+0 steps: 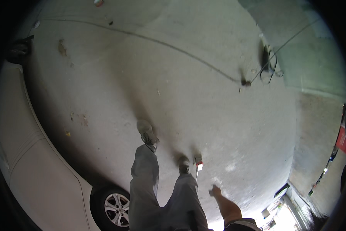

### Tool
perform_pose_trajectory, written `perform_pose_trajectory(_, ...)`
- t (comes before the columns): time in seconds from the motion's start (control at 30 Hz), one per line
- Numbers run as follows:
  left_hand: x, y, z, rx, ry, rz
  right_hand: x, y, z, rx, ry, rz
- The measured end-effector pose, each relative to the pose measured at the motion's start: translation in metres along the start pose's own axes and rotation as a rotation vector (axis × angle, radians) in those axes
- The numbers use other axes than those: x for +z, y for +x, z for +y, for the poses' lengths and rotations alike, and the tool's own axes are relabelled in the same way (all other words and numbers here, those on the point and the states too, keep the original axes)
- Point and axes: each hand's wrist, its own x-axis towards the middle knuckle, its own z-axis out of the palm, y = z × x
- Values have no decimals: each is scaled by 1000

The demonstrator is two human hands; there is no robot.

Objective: The person uses a pneumatic sander to smooth the rear bumper of a white car. They work along the bumper's edge and lower sections, then briefly switch to a yellow sanding block to continue smoothing the same area.

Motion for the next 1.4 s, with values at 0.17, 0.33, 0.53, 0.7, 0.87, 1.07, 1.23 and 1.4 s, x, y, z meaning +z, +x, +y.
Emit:
perform_pose_trajectory(0.17,-136,5,225,266,-26,115,-114,-112,-21,-129,-564,-299)
perform_pose_trajectory(0.33,-282,-19,440,420,-607,180,-256,-148,-180,-118,-346,-106)
perform_pose_trajectory(0.53,-455,-15,674,580,-581,149,-525,-119,-478,-320,257,175)
perform_pose_trajectory(0.7,-503,-1,858,597,-28,274,-821,-129,-675,-432,746,372)
perform_pose_trajectory(0.87,-538,-31,1099,725,158,462,-1092,-257,-779,-730,622,555)
perform_pose_trajectory(1.07,-636,-49,1495,1126,206,488,-1230,-296,-864,-643,885,551)
perform_pose_trajectory(1.23,-664,-86,1830,1378,594,393,-1171,-283,-876,-479,447,387)
perform_pose_trajectory(1.4,-632,-120,2048,1670,805,408,-1107,-358,-876,-463,780,158)
